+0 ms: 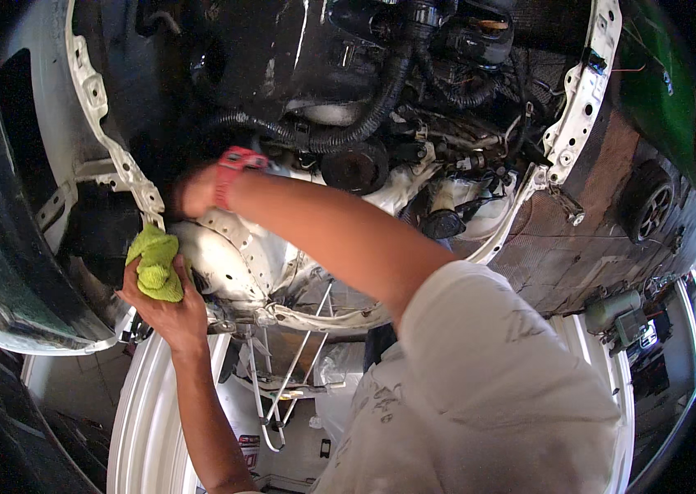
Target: The person wipes the front frame and engine bay of a white car with a green cloth. They repeatedly dip the cloth into a bucket of water and wipe various surfaces around the engine and radiator support. The person also briefly handles a small black plastic part near the windshield cowl.
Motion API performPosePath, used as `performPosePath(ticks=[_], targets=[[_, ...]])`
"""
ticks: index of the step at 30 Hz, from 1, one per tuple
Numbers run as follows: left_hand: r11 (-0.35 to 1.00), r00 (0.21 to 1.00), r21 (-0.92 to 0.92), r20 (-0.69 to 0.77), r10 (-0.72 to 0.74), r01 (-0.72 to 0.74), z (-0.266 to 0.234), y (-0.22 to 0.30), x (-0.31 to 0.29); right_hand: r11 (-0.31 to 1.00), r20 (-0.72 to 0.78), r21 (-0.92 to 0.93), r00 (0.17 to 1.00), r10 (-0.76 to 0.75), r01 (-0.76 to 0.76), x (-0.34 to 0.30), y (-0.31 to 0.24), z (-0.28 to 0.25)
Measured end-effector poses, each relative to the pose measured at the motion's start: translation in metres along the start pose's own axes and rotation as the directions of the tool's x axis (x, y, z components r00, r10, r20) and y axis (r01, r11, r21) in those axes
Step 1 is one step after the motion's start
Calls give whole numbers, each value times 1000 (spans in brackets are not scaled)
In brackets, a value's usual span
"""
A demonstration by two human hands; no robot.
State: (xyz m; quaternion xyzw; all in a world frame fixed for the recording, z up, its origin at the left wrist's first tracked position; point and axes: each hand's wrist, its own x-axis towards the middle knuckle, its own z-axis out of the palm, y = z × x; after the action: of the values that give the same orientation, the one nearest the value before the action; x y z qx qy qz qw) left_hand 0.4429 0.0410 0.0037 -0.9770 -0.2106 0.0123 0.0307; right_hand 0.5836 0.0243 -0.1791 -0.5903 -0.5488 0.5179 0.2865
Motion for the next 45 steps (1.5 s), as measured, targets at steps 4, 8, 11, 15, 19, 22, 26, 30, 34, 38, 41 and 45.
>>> performPosePath(ticks=[4,8,11,15,19,22,26,30,34,38,41,45], targets=[[998,997,46,78,28,-32,-1,-1,-1,970,22,123,978,209,-210,58,12,4],[1000,999,0,55,-2,2,-1,-1,-3,937,55,166,952,302,-307,81,25,8],[986,996,-144,48,-80,86,0,0,-5,917,72,194,937,341,-349,84,29,4],[999,999,-50,42,-3,5,-1,0,-3,892,90,221,919,384,-395,75,26,0],[1000,999,1,36,-15,15,-1,0,0,875,97,234,906,412,-423,61,22,3],[997,998,-54,36,-56,58,-2,1,-1,862,98,253,898,429,-440,54,21,-1],[995,996,-83,74,-56,62,-3,0,-1,851,100,295,900,425,-435,36,16,-11],[999,999,-47,38,-2,3,-1,-2,0,993,-243,75,964,105,-89,-30,-6,12],[998,998,-58,50,-26,29,-1,-2,0,948,-729,311,657,192,67,-116,-30,63],[1000,998,-2,56,12,-12,-2,-1,1,802,-623,584,565,541,-125,-118,-27,71],[1000,999,-9,39,28,-28,-3,-1,2,798,-209,438,816,539,-414,-80,25,49],[998,998,-45,51,35,-33,-2,-2,1,461,10,752,708,706,-471,-14,87,34]])
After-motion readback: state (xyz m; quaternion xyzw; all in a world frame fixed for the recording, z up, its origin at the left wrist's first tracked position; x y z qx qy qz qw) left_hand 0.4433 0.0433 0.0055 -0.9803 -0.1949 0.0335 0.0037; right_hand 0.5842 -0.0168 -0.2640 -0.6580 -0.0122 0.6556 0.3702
